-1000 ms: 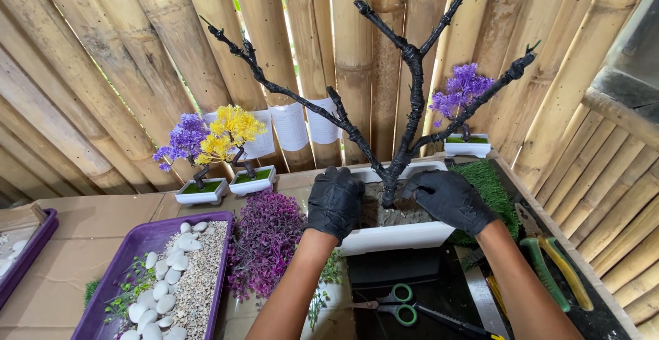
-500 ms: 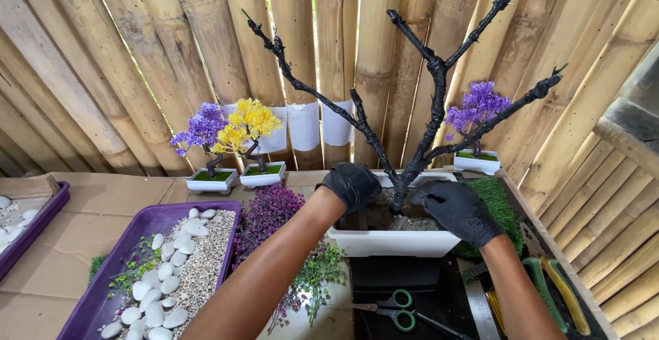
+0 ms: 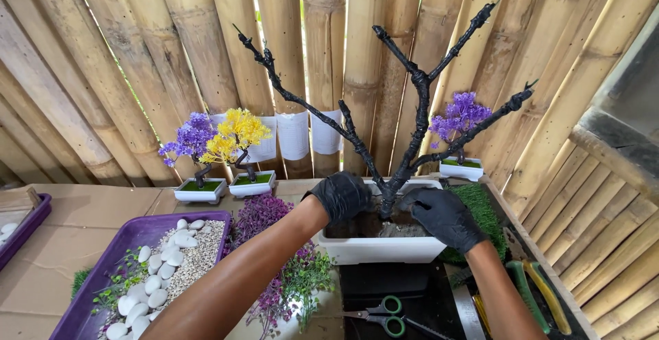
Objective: Securing the base of an artificial tree by compacting the sand in its pot with hands.
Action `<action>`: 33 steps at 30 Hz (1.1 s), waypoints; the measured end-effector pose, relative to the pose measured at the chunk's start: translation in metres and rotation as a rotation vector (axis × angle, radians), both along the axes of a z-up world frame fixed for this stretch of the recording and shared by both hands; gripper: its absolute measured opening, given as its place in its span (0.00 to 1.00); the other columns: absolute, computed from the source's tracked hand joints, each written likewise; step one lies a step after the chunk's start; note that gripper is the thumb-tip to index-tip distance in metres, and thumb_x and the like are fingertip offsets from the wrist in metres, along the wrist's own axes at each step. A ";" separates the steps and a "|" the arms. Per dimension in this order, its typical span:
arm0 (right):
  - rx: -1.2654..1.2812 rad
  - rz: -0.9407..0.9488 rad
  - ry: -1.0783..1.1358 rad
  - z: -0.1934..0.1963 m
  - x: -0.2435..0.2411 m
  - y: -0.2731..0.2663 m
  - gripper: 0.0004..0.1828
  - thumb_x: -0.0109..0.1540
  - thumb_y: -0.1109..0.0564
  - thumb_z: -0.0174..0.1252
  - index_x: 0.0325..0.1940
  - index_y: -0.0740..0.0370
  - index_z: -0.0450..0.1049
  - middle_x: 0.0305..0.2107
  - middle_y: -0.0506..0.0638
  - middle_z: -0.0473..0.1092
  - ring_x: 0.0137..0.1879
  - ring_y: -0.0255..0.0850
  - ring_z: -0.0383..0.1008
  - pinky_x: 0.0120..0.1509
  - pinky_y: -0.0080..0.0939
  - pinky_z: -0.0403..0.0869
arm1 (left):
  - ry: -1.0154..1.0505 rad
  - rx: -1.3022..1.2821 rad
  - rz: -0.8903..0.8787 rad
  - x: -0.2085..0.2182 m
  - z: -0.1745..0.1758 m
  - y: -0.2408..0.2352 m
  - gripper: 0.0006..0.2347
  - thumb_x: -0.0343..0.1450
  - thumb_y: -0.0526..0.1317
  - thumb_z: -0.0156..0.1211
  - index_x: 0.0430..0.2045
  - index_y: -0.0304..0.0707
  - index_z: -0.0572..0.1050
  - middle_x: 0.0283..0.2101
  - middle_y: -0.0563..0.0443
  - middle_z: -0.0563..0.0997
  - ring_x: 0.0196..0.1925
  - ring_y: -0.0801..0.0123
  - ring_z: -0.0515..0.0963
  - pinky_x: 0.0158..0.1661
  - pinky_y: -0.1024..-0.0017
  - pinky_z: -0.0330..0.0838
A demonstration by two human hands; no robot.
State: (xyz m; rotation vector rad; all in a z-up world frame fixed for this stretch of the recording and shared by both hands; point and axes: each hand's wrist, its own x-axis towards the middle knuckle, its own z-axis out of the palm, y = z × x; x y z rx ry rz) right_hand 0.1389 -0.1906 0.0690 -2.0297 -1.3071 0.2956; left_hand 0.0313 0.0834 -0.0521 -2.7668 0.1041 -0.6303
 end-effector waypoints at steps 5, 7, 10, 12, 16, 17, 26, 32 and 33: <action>0.023 -0.004 -0.039 -0.017 0.015 0.006 0.16 0.63 0.48 0.59 0.53 0.48 0.84 0.47 0.59 0.80 0.60 0.61 0.75 0.65 0.60 0.75 | -0.053 -0.015 -0.016 -0.019 0.013 0.006 0.20 0.70 0.59 0.57 0.46 0.47 0.76 0.44 0.49 0.80 0.47 0.54 0.78 0.52 0.59 0.72; 0.006 -0.009 -0.082 -0.020 0.017 0.005 0.17 0.62 0.46 0.60 0.53 0.46 0.84 0.49 0.56 0.80 0.60 0.58 0.75 0.66 0.58 0.75 | -0.117 -0.082 0.037 -0.023 0.023 0.006 0.19 0.67 0.60 0.60 0.41 0.49 0.77 0.40 0.52 0.80 0.43 0.56 0.79 0.47 0.61 0.73; 0.040 0.013 0.001 -0.007 0.009 0.000 0.15 0.64 0.51 0.58 0.52 0.51 0.84 0.43 0.61 0.81 0.56 0.63 0.77 0.63 0.62 0.76 | -0.163 -0.091 0.115 -0.012 0.020 0.017 0.20 0.63 0.63 0.65 0.35 0.52 0.75 0.35 0.57 0.77 0.39 0.59 0.79 0.41 0.64 0.73; 0.055 0.020 0.020 -0.007 0.009 -0.001 0.16 0.64 0.52 0.57 0.52 0.50 0.84 0.43 0.62 0.81 0.56 0.63 0.77 0.64 0.62 0.76 | -0.183 -0.119 0.159 -0.002 0.018 0.016 0.20 0.59 0.64 0.66 0.31 0.54 0.73 0.30 0.60 0.74 0.35 0.60 0.78 0.36 0.65 0.73; 0.054 0.017 0.022 -0.012 0.013 0.001 0.16 0.63 0.52 0.58 0.53 0.50 0.83 0.45 0.63 0.80 0.57 0.63 0.77 0.63 0.62 0.76 | -0.107 -0.156 0.122 -0.029 0.061 -0.016 0.15 0.65 0.51 0.69 0.34 0.42 0.77 0.37 0.44 0.80 0.42 0.49 0.79 0.43 0.61 0.75; 0.072 0.020 0.027 -0.019 0.019 0.003 0.17 0.64 0.51 0.57 0.55 0.51 0.83 0.45 0.63 0.80 0.57 0.64 0.76 0.63 0.63 0.75 | -0.089 -0.217 0.131 -0.033 0.070 -0.021 0.14 0.68 0.49 0.68 0.35 0.37 0.78 0.38 0.40 0.80 0.44 0.45 0.78 0.47 0.60 0.74; 0.101 0.030 0.054 -0.019 0.021 0.004 0.16 0.64 0.52 0.58 0.53 0.54 0.83 0.43 0.64 0.80 0.55 0.65 0.77 0.61 0.62 0.76 | -0.119 -0.289 0.288 -0.066 0.092 -0.021 0.08 0.59 0.49 0.68 0.23 0.61 0.73 0.33 0.60 0.75 0.42 0.60 0.80 0.41 0.64 0.77; 0.069 0.014 -0.049 -0.037 0.035 0.009 0.17 0.63 0.50 0.60 0.54 0.50 0.82 0.46 0.61 0.79 0.58 0.62 0.76 0.62 0.61 0.76 | -0.085 -0.144 0.295 -0.089 0.092 -0.032 0.08 0.61 0.49 0.69 0.26 0.52 0.80 0.39 0.48 0.78 0.45 0.54 0.79 0.43 0.64 0.77; 0.066 0.016 -0.071 -0.037 0.035 0.009 0.17 0.62 0.50 0.60 0.54 0.50 0.82 0.47 0.60 0.79 0.59 0.62 0.75 0.63 0.60 0.75 | -0.125 -0.089 0.278 -0.089 0.084 -0.030 0.11 0.63 0.48 0.70 0.31 0.46 0.82 0.41 0.42 0.80 0.46 0.51 0.79 0.44 0.61 0.77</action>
